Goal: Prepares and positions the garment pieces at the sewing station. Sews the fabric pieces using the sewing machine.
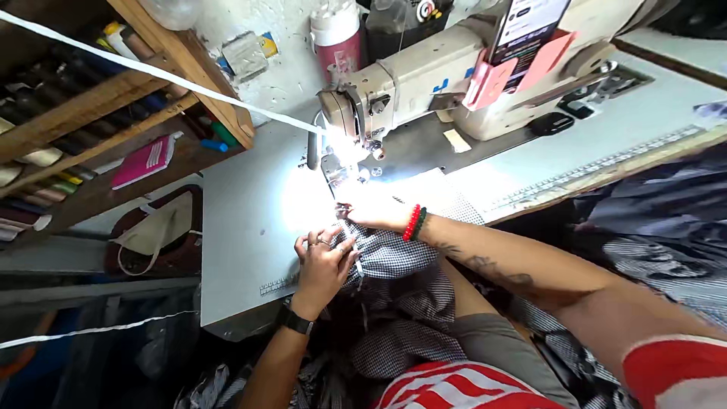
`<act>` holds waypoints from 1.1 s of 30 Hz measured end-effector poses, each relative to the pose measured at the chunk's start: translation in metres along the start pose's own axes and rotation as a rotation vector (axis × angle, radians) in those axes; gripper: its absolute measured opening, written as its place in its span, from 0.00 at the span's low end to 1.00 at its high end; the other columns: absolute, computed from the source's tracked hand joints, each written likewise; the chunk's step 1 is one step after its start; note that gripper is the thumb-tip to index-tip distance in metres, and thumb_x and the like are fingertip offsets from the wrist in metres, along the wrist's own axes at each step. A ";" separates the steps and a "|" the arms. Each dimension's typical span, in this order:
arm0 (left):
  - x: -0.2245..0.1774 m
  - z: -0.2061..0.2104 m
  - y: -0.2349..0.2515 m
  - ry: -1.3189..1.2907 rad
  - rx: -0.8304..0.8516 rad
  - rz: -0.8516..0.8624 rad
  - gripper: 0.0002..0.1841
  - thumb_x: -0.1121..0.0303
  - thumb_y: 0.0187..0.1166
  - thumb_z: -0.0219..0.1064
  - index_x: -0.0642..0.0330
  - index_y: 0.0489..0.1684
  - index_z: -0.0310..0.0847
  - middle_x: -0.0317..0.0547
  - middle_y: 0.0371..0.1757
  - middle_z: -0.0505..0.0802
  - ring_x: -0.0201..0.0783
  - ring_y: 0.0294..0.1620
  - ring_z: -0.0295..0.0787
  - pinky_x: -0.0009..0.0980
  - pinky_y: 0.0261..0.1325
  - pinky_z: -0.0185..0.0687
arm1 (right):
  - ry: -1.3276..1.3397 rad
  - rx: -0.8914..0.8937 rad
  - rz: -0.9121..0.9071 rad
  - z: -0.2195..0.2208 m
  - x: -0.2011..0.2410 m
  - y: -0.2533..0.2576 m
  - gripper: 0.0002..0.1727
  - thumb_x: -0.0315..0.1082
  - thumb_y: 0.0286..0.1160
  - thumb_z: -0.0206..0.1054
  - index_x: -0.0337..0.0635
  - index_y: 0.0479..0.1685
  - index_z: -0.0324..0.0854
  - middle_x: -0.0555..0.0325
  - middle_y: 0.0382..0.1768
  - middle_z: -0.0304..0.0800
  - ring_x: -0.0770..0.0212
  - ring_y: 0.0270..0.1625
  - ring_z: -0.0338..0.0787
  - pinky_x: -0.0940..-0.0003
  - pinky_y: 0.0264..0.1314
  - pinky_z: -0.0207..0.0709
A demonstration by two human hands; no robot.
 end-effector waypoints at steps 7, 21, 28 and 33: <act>0.027 -0.002 0.029 -0.016 0.213 -0.061 0.23 0.41 0.85 0.52 0.35 0.63 0.89 0.23 0.76 0.86 0.42 0.85 0.69 0.65 0.82 0.47 | 0.005 -0.176 0.047 0.007 -0.002 0.010 0.15 0.34 0.78 0.65 0.48 0.60 0.90 0.48 0.55 0.93 0.44 0.60 0.91 0.38 0.55 0.83; 0.072 0.005 0.101 0.089 0.232 -0.096 0.24 0.41 0.81 0.57 0.37 0.66 0.88 0.30 0.73 0.87 0.46 0.86 0.68 0.72 0.84 0.39 | -0.253 -0.183 0.106 -0.042 -0.102 -0.015 0.22 0.34 0.88 0.59 0.61 0.76 0.82 0.54 0.81 0.79 0.42 0.82 0.79 0.35 0.67 0.80; 0.050 -0.005 0.094 0.040 0.531 -0.132 0.28 0.44 0.87 0.47 0.29 0.87 0.70 0.38 0.93 0.65 0.57 0.98 0.36 0.82 0.82 0.14 | -0.257 -0.309 -0.058 -0.042 -0.069 -0.055 0.24 0.34 0.72 0.67 0.46 0.70 0.86 0.49 0.74 0.86 0.44 0.67 0.91 0.44 0.58 0.86; 0.032 0.000 0.083 -0.005 0.509 0.056 0.25 0.51 0.86 0.53 0.40 0.79 0.80 0.40 0.87 0.75 0.54 0.92 0.58 0.81 0.83 0.26 | -0.256 -0.246 -0.007 -0.039 -0.079 -0.072 0.22 0.34 0.71 0.71 0.45 0.67 0.87 0.42 0.73 0.84 0.41 0.60 0.93 0.41 0.47 0.87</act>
Point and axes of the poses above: each hand's wrist, its own y-axis towards the middle knuckle, its own z-axis out of the palm, x = y × z, the point moved 2 cm from there along y, towards the middle knuckle
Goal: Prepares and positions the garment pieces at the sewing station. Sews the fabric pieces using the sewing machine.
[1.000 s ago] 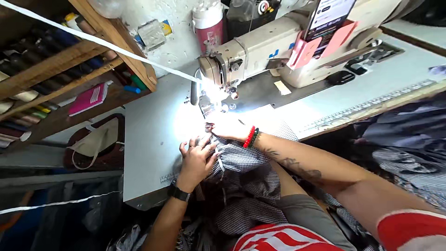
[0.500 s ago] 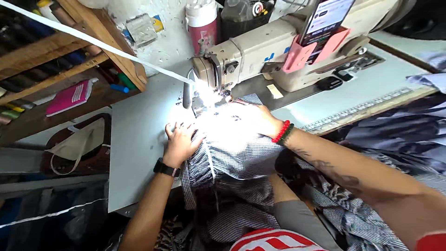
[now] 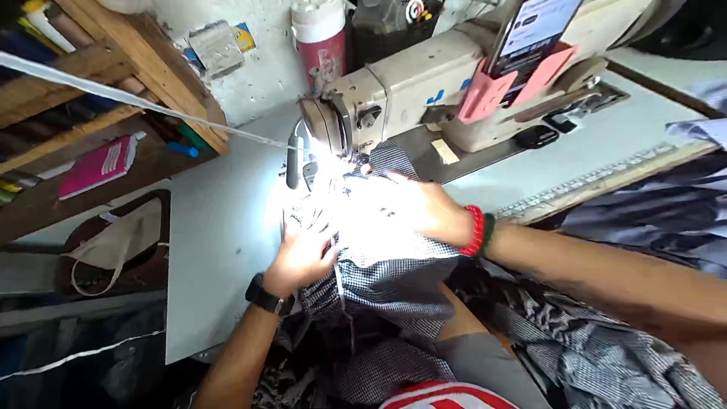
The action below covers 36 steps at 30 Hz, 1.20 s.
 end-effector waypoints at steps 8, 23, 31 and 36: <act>0.001 0.000 -0.008 -0.012 0.048 0.000 0.29 0.49 0.87 0.52 0.45 0.86 0.72 0.42 0.91 0.70 0.54 0.95 0.50 0.81 0.84 0.22 | -0.031 0.013 -0.160 -0.001 0.009 -0.010 0.13 0.34 0.69 0.70 0.46 0.51 0.92 0.39 0.47 0.92 0.44 0.40 0.94 0.45 0.34 0.85; -0.002 -0.005 -0.012 -0.094 0.146 -0.037 0.30 0.51 0.89 0.51 0.44 0.91 0.63 0.42 0.92 0.68 0.49 0.94 0.54 0.76 0.88 0.22 | -0.038 0.036 -0.262 0.004 0.019 -0.027 0.15 0.33 0.70 0.68 0.50 0.54 0.93 0.48 0.30 0.91 0.43 0.32 0.92 0.46 0.26 0.81; 0.000 0.001 -0.016 -0.052 0.093 -0.072 0.29 0.51 0.89 0.48 0.44 0.89 0.67 0.43 0.91 0.69 0.54 0.95 0.51 0.77 0.87 0.25 | -0.009 0.041 -0.277 0.007 0.011 -0.033 0.12 0.33 0.70 0.67 0.49 0.48 0.93 0.48 0.31 0.92 0.43 0.32 0.92 0.45 0.26 0.80; -0.019 -0.004 -0.023 -0.022 0.188 0.001 0.32 0.52 0.88 0.51 0.46 0.94 0.58 0.39 0.95 0.60 0.48 0.96 0.47 0.76 0.88 0.19 | -0.036 0.086 -0.312 0.000 0.011 -0.037 0.16 0.35 0.74 0.66 0.53 0.59 0.91 0.46 0.39 0.94 0.42 0.33 0.92 0.44 0.27 0.82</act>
Point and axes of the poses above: each hand's wrist, its own y-axis towards the middle knuckle, its own z-axis out of the palm, x = y × z, the point moved 2 cm from there along y, towards the middle knuckle
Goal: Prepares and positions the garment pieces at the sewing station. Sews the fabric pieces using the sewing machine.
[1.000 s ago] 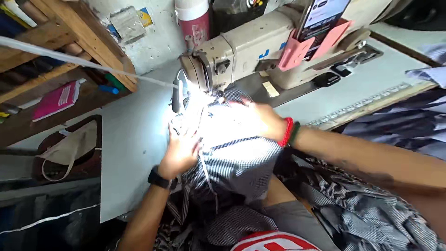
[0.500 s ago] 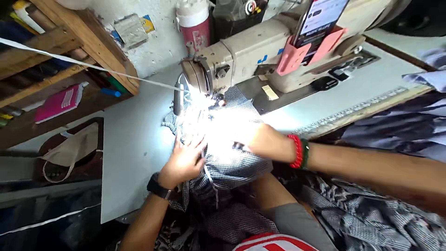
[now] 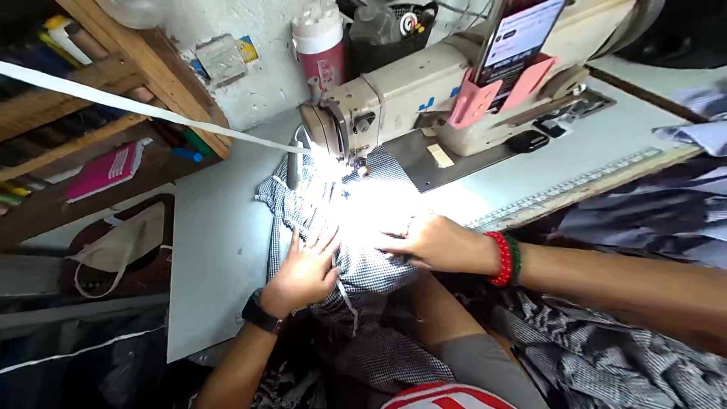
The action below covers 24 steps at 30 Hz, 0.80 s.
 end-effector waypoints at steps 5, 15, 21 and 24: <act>-0.001 0.007 -0.004 0.052 -0.074 0.028 0.30 0.54 0.87 0.52 0.49 0.91 0.64 0.42 0.93 0.65 0.49 0.97 0.46 0.75 0.89 0.22 | -0.040 0.015 0.115 -0.002 -0.010 -0.001 0.10 0.33 0.72 0.67 0.50 0.47 0.92 0.48 0.41 0.93 0.40 0.43 0.93 0.42 0.34 0.84; 0.009 0.008 -0.001 -0.048 -0.075 -0.016 0.30 0.49 0.91 0.46 0.48 0.90 0.65 0.41 0.93 0.66 0.49 0.95 0.51 0.74 0.89 0.26 | 0.047 0.001 0.076 0.001 -0.011 -0.006 0.15 0.32 0.65 0.69 0.48 0.51 0.93 0.45 0.32 0.93 0.41 0.32 0.92 0.42 0.27 0.80; 0.008 0.005 -0.004 -0.052 -0.037 0.000 0.31 0.52 0.89 0.49 0.47 0.93 0.59 0.38 0.95 0.61 0.47 0.97 0.46 0.71 0.90 0.21 | 0.032 -0.027 -0.042 -0.003 -0.007 -0.005 0.16 0.33 0.69 0.67 0.50 0.54 0.93 0.47 0.37 0.94 0.44 0.29 0.91 0.45 0.25 0.80; 0.012 0.009 -0.004 -0.031 -0.101 -0.021 0.29 0.54 0.88 0.51 0.45 0.90 0.66 0.41 0.93 0.65 0.53 0.97 0.44 0.76 0.88 0.22 | 0.022 0.007 0.136 0.002 -0.018 -0.003 0.09 0.34 0.67 0.70 0.48 0.42 0.93 0.48 0.37 0.93 0.42 0.40 0.93 0.41 0.33 0.83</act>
Point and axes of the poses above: each hand's wrist, its own y-axis towards the middle knuckle, its own z-axis out of the palm, x = y × z, the point moved 2 cm from there along y, towards the middle knuckle
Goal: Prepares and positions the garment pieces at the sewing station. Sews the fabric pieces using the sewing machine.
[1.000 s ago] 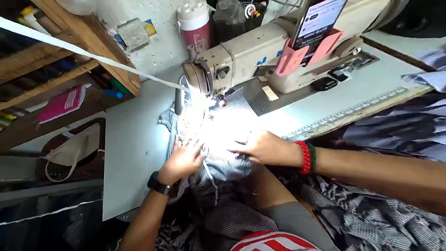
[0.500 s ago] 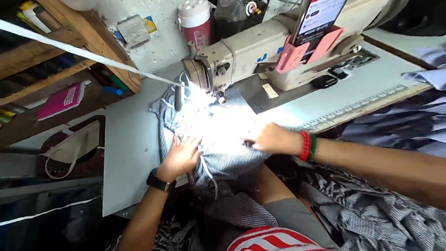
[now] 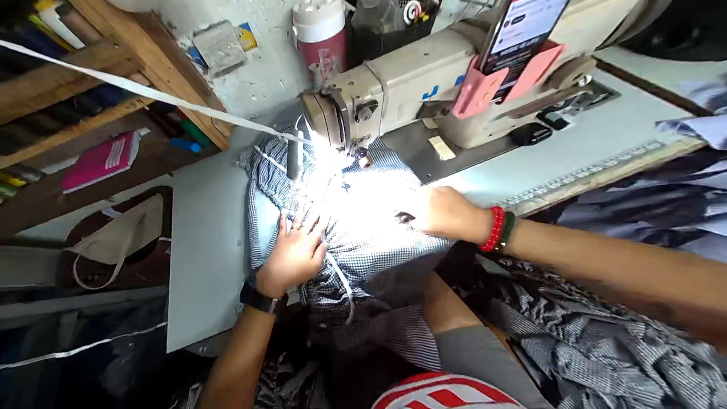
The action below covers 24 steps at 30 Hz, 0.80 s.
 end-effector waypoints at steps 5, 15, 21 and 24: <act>-0.008 -0.001 -0.001 -0.060 0.027 -0.003 0.31 0.50 0.88 0.52 0.48 0.90 0.65 0.41 0.93 0.66 0.50 0.95 0.52 0.75 0.89 0.24 | 0.024 -0.023 -0.149 -0.003 0.005 -0.001 0.13 0.34 0.71 0.68 0.49 0.50 0.93 0.48 0.40 0.95 0.44 0.33 0.93 0.44 0.28 0.83; -0.010 0.006 -0.006 0.053 -0.055 0.052 0.30 0.51 0.88 0.52 0.46 0.90 0.65 0.39 0.93 0.66 0.48 0.96 0.51 0.75 0.89 0.27 | -0.054 0.021 0.067 -0.007 0.004 0.002 0.11 0.31 0.72 0.69 0.47 0.50 0.91 0.43 0.53 0.92 0.38 0.52 0.93 0.39 0.41 0.86; -0.006 0.008 -0.006 0.066 -0.087 0.046 0.27 0.55 0.89 0.51 0.44 0.88 0.70 0.40 0.90 0.71 0.49 0.94 0.56 0.74 0.89 0.31 | -0.018 0.052 0.156 -0.004 0.007 0.001 0.11 0.33 0.71 0.71 0.46 0.49 0.92 0.43 0.50 0.93 0.36 0.45 0.93 0.37 0.38 0.85; -0.007 0.005 -0.005 0.006 -0.063 0.062 0.28 0.53 0.90 0.48 0.43 0.90 0.66 0.38 0.92 0.69 0.46 0.94 0.55 0.72 0.90 0.32 | -0.076 -0.045 0.019 -0.005 0.018 0.001 0.11 0.37 0.69 0.70 0.46 0.47 0.91 0.45 0.34 0.92 0.40 0.37 0.93 0.42 0.30 0.83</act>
Point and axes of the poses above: each hand's wrist, its own y-axis towards the middle knuckle, its own z-axis out of the palm, x = y × z, the point moved 2 cm from there along y, towards the middle knuckle
